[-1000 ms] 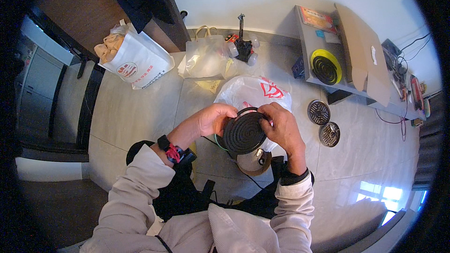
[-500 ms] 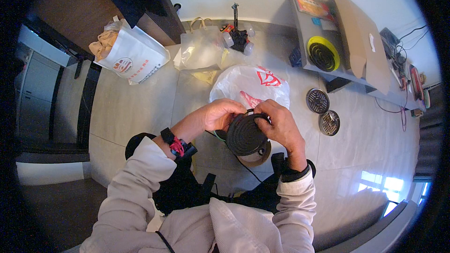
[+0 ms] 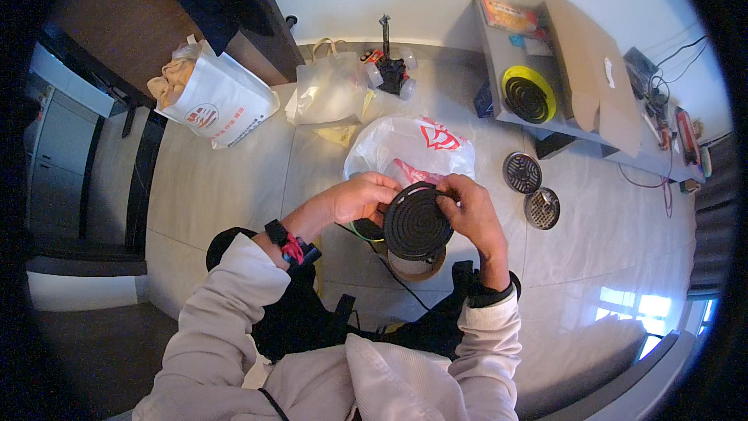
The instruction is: The person sits on the floor and separates a stack of black mosquito coils into individual units. They place the separated coils into a yellow container and then close the container with its lid.
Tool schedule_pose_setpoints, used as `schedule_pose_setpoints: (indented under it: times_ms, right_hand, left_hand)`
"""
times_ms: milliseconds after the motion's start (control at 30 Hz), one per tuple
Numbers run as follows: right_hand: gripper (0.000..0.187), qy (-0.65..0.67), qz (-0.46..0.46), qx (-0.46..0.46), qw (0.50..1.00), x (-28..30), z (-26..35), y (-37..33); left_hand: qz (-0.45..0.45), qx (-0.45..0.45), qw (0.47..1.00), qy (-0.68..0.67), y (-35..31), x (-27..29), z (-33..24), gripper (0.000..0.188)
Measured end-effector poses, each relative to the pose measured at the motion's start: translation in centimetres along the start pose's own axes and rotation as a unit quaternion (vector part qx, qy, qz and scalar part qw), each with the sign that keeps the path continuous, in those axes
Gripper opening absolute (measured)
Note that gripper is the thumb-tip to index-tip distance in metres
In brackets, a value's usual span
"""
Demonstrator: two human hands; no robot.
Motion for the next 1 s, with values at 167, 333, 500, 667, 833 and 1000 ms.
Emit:
schedule_pose_setpoints:
  times_ms: [167,333,500,667,833,1000]
  right_hand:
    - [0.016,-0.088,-0.020,0.090,0.992,-0.2,2.4,0.0]
    - [0.016,-0.031,-0.018,0.038,0.999,-0.3,2.3,0.3]
    - [0.013,0.048,-0.011,0.010,0.999,-0.8,1.4,0.5]
    - [0.012,0.054,-0.019,0.001,0.998,-0.7,0.6,0.9]
    - [0.016,0.018,-0.016,0.004,1.000,-1.0,1.0,0.6]
    - [0.018,0.012,-0.044,0.049,0.998,-1.1,1.8,0.8]
  left_hand:
    - [-0.025,-0.045,0.997,0.057,-0.1,-0.1,-0.9,0.019]
    - [-0.036,-0.026,0.998,0.034,0.1,0.5,-0.7,0.019]
    - [0.001,-0.018,0.999,-0.051,0.5,0.8,-0.2,0.025]
    - [0.030,-0.003,0.998,-0.056,0.2,0.6,-0.4,0.028]
    - [-0.001,-0.002,1.000,-0.028,-0.1,0.5,-0.4,0.026]
    - [-0.015,-0.011,0.996,-0.087,0.0,0.4,-0.4,0.025]
Point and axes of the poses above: each hand's wrist, its own y-axis towards the middle knuckle, its own x-axis out of the back of the hand, z = x × y, the point moved 5 cm from there along y, towards the middle knuckle, and after that the axes turned 5 degrees about -z, right-handed, at the moved point
